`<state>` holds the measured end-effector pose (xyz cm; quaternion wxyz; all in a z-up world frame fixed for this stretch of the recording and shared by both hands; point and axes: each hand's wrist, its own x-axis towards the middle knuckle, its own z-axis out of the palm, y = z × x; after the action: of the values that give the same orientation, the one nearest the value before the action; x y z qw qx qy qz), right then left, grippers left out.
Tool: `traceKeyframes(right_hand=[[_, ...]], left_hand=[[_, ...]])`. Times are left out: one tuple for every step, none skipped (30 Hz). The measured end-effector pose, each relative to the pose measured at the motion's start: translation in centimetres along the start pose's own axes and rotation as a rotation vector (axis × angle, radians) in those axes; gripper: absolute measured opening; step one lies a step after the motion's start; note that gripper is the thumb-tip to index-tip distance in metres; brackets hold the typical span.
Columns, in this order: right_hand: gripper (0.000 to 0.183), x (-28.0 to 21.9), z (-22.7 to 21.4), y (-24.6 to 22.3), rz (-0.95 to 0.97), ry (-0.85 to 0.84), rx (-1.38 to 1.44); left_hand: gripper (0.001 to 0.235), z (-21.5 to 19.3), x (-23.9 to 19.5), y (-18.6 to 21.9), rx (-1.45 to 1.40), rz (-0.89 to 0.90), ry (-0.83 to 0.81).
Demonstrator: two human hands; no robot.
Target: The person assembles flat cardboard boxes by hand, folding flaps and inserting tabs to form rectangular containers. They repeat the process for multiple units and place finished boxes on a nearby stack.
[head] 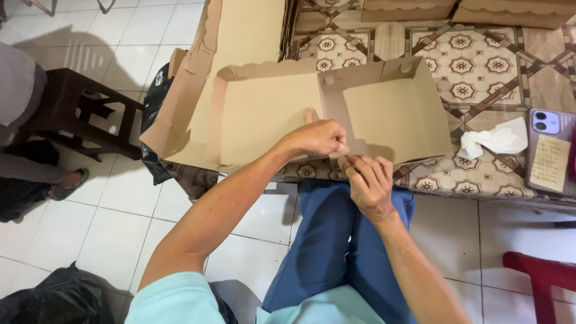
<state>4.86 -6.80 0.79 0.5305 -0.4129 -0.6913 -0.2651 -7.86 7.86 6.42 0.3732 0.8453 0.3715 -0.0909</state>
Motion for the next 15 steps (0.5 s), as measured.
traceKeyframes(right_hand=[[0.01,-0.2,0.0,0.1,0.0,0.001,0.001],[0.01,-0.4,0.1,0.1,-0.001,-0.004,-0.001],[0.011,-0.6,0.1,0.1,-0.001,-0.009,-0.004],[0.011,-0.6,0.1,0.0,0.0,-0.009,-0.004],[0.011,-0.5,0.1,0.0,-0.002,-0.003,-0.002],[0.011,-0.5,0.2,0.0,-0.004,0.003,0.0],[0.011,-0.4,0.2,0.0,-0.004,0.004,-0.001],[0.012,-0.4,0.2,0.0,-0.002,0.008,0.002],[0.012,-0.4,0.2,0.0,0.0,0.012,0.008],[0.012,-0.5,0.3,0.0,0.0,0.013,0.008],[0.012,-0.6,0.4,0.0,-0.005,0.02,0.002],[0.011,-0.8,0.4,0.1,-0.009,0.028,-0.004],[0.011,-0.6,0.3,0.0,-0.009,0.028,-0.006],[0.012,-0.5,0.3,0.0,-0.008,0.027,-0.007],[0.013,-0.4,0.3,0.0,-0.007,0.026,-0.007]], left_hand=[[0.014,-0.1,-0.1,0.2,0.0,-0.001,0.0],[0.015,-0.1,-0.2,0.5,0.007,-0.004,-0.002],[0.017,-0.1,-0.2,0.7,0.013,-0.007,-0.007],[0.017,0.1,-0.2,0.5,0.013,-0.008,-0.008],[0.017,0.2,0.0,0.3,0.014,-0.005,-0.01],[0.016,0.2,0.1,0.1,0.016,-0.002,-0.012],[0.016,0.3,0.1,0.1,0.017,-0.001,-0.012],[0.018,0.3,0.1,0.2,0.01,0.0,-0.014],[0.019,0.3,0.0,0.2,0.003,-0.001,-0.016],[0.019,1.2,1.2,-1.3,0.003,-0.002,-0.015],[0.018,2.1,2.3,-2.7,-0.002,-0.003,-0.018],[0.018,3.0,3.5,-4.1,-0.006,-0.005,-0.021],[0.018,3.1,3.5,-4.0,-0.006,-0.004,-0.022],[0.017,3.2,3.4,-3.9,-0.021,0.004,-0.025],[0.017,3.2,3.4,-3.9,-0.036,0.012,-0.027]])
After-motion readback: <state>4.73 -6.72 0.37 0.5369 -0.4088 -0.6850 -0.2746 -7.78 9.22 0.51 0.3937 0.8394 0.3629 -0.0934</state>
